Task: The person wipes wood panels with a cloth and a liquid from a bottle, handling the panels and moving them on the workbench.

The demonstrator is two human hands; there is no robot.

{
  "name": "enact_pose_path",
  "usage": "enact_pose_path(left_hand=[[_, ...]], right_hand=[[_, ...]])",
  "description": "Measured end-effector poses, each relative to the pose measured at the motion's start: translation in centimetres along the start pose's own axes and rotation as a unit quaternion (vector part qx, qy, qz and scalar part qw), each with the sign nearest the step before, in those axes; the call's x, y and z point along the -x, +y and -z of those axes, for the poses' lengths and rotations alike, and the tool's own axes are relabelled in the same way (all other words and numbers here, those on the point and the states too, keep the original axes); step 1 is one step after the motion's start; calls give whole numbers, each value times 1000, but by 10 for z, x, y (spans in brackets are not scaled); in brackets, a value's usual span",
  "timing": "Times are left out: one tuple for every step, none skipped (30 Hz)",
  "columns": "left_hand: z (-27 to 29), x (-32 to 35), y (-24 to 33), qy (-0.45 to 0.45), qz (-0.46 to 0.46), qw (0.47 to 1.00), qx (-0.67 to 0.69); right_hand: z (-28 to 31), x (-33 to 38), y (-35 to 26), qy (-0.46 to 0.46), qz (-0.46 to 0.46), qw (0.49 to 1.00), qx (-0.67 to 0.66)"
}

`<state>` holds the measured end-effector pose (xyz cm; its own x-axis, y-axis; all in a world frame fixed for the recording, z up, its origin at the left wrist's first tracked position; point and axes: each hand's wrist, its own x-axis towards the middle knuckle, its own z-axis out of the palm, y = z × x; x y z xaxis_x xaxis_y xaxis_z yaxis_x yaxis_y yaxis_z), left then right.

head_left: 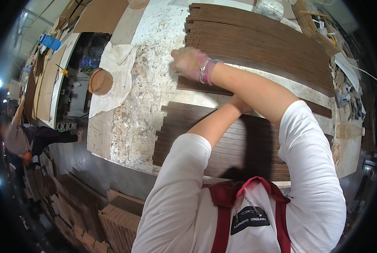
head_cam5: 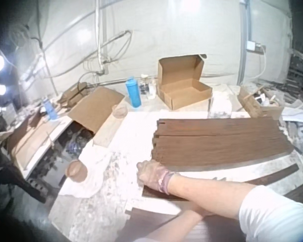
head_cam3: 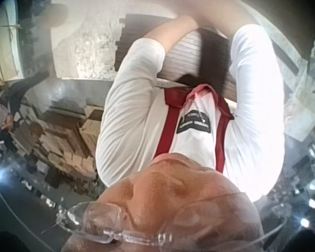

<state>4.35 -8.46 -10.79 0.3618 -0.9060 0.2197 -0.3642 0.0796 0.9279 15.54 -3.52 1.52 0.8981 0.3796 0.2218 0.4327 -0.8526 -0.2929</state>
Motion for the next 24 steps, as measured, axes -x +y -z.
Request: enact_pose_path(left_hand=[[2,2,3,-3,-12,998,-70],[14,6,25,-19,-44,963,-264],[21,8,41,-33,-71,890,-450],[20,5,47,-59,-42,886,-457],[20,9,48,-52,-31,891,-450],[18,6,50,-51,-35,895,-441],[14,0,52,-52,-41,900,-432],[14,-2,55,-65,-33,905,-418],[15,-6,57,-92,-41,901,-421],[17,-13,55,-121,-51,896,-423],[17,-15,48,-143,-60,894,-419],[13,-13,25,-94,-96,890,-436],[14,-9,-7,-42,-133,882,-450],[16,-10,-25,-86,19,965,-245],[24,-9,8,-94,72,959,-257],[28,-12,42,-109,118,950,-268],[26,-29,90,-253,183,835,-453],[25,-20,81,-173,135,883,-415],[22,-16,71,-93,89,921,-368],[13,-24,76,-99,69,918,-379],[1,-35,80,-107,50,914,-387],[-8,-41,84,-104,46,909,-400],[-21,-52,88,-91,16,909,-407],[-33,-63,92,-82,-19,907,-413]], right_hand=[[6,11,-7,-17,57,998,-29],[13,24,-11,-31,106,992,-55],[5,30,-17,-66,114,988,-84],[-6,31,-14,-65,109,989,-73],[-17,28,-14,-62,109,990,-65],[-15,24,-3,-23,59,998,5],[-21,16,12,-8,-54,998,6],[-16,18,15,15,-86,996,-14],[-9,24,22,40,-121,991,-33],[0,36,31,53,-99,993,-45],[18,56,28,56,-74,994,-54],[41,80,23,59,-55,995,-53],[58,102,17,37,-87,993,-71],[73,130,19,21,-123,988,-94],[89,165,30,12,-172,978,-119],[105,210,48,0,-222,970,-94],[123,261,66,3,-298,952,-68],[144,303,77,7,-352,935,-50],[164,349,90,12,-403,914,-36],[170,413,127,80,-426,901,-12],[178,482,161,145,-447,882,13],[202,522,171,201,-512,832,-78],[224,560,177,256,-567,765,-167],[228,610,199,268,-603,740,-128]])
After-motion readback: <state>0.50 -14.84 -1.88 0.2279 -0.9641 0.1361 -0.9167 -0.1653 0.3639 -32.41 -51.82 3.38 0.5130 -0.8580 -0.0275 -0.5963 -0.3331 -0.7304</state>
